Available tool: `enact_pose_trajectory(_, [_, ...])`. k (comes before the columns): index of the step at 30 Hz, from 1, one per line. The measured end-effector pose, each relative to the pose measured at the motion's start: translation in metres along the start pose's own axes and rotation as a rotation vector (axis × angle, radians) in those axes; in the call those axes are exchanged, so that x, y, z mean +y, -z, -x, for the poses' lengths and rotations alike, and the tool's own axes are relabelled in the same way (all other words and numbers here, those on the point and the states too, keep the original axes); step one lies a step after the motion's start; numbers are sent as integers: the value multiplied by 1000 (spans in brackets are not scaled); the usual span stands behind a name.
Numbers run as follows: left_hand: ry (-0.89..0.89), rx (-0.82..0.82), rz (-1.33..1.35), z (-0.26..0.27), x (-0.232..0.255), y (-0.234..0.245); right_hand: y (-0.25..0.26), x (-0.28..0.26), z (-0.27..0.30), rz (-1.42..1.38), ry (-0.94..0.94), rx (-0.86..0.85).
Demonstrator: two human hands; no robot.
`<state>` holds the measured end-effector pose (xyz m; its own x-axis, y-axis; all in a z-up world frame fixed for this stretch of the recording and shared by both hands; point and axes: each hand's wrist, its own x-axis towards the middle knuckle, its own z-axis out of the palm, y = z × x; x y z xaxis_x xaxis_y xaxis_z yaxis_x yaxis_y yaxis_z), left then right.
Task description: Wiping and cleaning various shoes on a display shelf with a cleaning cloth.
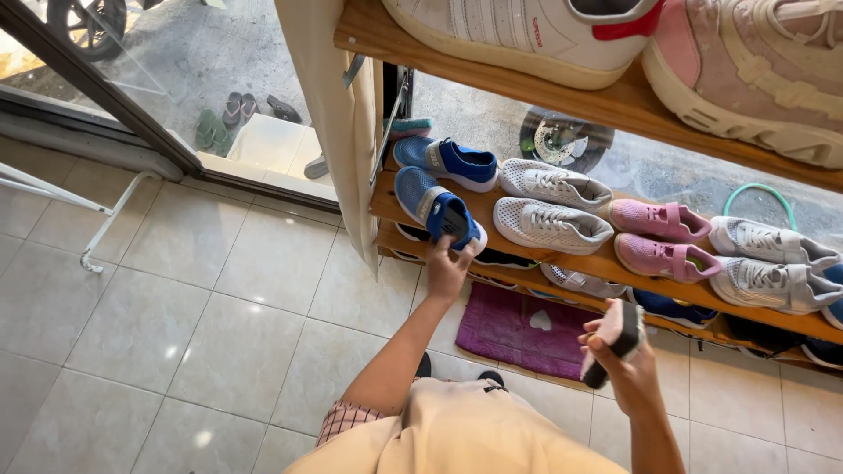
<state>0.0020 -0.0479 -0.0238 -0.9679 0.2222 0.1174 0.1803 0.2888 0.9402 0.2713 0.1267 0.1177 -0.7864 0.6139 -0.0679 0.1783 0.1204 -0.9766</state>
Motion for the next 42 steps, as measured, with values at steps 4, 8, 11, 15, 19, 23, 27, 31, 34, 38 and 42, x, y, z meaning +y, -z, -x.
enact_pose_trajectory(4, [8, 44, 447, 30, 11, 37, -11, 25, -2, -287, -200, -165])
enact_pose_trajectory(8, [-115, 256, 326, 57, 14, 50, -11, 40, -5, -383, -283, -270])
enact_pose_trajectory(11, [-93, 262, 307, 83, 14, 52, -3, 34, -3, -382, -297, -330])
enact_pose_trajectory(15, [78, 145, 671, 134, 39, 57, 24, 48, 7, -376, -278, -370])
enact_pose_trajectory(19, [218, 58, 977, 179, 68, 52, 36, 47, 8, -332, -140, -411])
enact_pose_trajectory(23, [323, -60, 1147, 224, 111, 43, 32, 18, 1, -335, -45, -337])
enact_pose_trajectory(27, [356, -135, 1267, 268, 130, 33, 34, 19, -6, -696, -63, -350])
enact_pose_trajectory(31, [343, -68, 1281, 304, 147, 30, 28, 7, 16, -896, -202, -462])
enact_pose_trajectory(34, [326, -1, 1258, 326, 161, 37, 26, 9, 39, -909, -104, -496])
enact_pose_trajectory(38, [327, -68, 1095, 342, 170, 40, 30, 1, 58, -885, -31, -484])
enact_pose_trajectory(42, [413, -70, 1163, 353, 154, 48, 36, 19, 70, -758, -45, -509])
